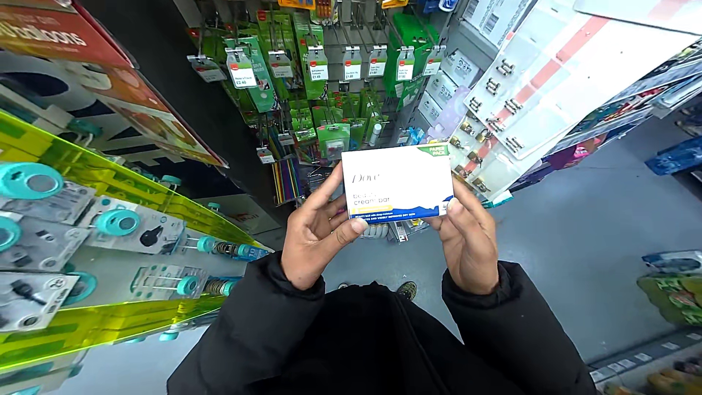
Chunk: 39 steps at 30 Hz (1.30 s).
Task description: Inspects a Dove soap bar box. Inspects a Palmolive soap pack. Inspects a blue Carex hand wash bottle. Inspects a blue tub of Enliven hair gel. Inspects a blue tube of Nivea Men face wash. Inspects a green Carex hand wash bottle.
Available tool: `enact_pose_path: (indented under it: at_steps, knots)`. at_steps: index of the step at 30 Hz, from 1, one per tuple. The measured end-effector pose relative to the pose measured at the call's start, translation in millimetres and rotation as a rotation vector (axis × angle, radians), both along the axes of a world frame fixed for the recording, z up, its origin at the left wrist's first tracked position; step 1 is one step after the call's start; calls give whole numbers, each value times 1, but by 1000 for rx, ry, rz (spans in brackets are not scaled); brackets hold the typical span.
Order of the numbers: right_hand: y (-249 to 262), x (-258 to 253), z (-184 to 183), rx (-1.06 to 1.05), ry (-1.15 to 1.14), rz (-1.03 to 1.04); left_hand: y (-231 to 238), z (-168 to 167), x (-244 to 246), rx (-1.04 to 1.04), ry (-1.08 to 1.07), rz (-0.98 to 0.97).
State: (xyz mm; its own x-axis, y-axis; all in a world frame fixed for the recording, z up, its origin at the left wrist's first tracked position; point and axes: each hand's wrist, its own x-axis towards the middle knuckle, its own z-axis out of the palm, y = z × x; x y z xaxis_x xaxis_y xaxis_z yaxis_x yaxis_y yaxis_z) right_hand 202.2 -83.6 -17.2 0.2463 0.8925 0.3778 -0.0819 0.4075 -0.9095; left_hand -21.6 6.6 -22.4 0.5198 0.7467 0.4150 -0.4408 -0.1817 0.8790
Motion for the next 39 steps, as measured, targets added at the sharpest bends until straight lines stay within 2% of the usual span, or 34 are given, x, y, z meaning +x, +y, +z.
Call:
enact_pose_path:
  at_steps: [31, 39]
  knots:
    - [-1, -3, 0, -15, 80, 23, 7, -2, -2, 19, -20, -27]
    - [-6, 1, 5, -3, 57, -32, 9, -2, 7, 44, -31, -57]
